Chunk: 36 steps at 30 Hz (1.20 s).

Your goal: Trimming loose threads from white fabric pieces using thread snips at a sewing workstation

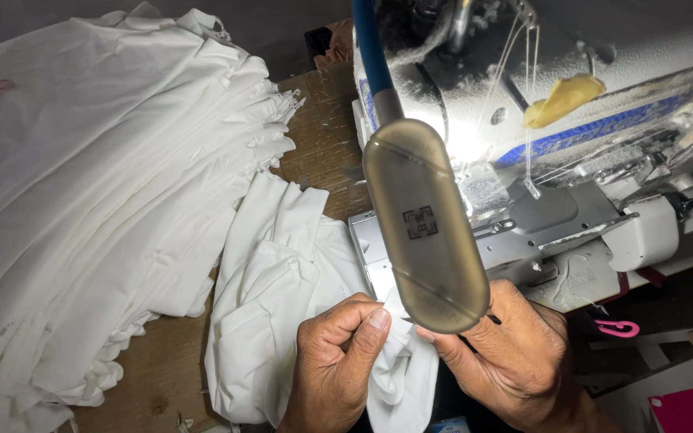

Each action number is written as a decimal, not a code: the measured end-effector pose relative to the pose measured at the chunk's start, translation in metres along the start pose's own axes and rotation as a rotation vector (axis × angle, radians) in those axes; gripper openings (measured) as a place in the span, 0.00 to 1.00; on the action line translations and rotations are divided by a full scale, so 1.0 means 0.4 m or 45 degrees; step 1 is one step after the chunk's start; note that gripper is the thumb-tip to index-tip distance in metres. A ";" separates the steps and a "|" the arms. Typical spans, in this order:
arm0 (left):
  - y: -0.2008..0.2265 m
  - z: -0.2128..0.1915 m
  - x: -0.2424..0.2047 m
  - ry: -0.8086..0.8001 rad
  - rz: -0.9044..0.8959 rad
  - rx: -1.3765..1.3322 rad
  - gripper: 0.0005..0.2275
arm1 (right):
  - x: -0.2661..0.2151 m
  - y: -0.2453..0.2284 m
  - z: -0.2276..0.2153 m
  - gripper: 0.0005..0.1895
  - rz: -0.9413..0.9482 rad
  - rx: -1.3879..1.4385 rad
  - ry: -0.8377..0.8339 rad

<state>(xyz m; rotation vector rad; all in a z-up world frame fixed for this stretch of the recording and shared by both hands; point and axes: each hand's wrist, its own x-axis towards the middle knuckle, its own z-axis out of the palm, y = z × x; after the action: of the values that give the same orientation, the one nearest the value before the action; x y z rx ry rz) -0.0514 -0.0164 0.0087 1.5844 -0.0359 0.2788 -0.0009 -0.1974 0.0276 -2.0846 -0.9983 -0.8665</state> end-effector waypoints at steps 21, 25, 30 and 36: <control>-0.027 0.016 -0.021 0.004 0.017 -0.100 0.11 | -0.044 -0.018 0.038 0.10 0.269 0.238 0.103; -0.032 0.013 -0.033 0.039 0.013 -0.196 0.10 | -0.055 -0.024 0.047 0.11 0.312 0.286 0.109; -0.026 -0.010 -0.045 0.034 0.041 -0.121 0.10 | -0.081 -0.040 0.069 0.14 0.255 0.215 0.135; -0.015 -0.027 -0.060 0.031 0.009 -0.174 0.10 | -0.084 -0.057 0.068 0.13 0.241 0.174 0.121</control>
<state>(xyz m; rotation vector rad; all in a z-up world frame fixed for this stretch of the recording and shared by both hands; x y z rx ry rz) -0.0750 -0.0092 -0.0018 1.4450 -0.0407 0.2952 -0.0287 -0.1783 -0.0079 -1.9667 -0.7742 -0.7714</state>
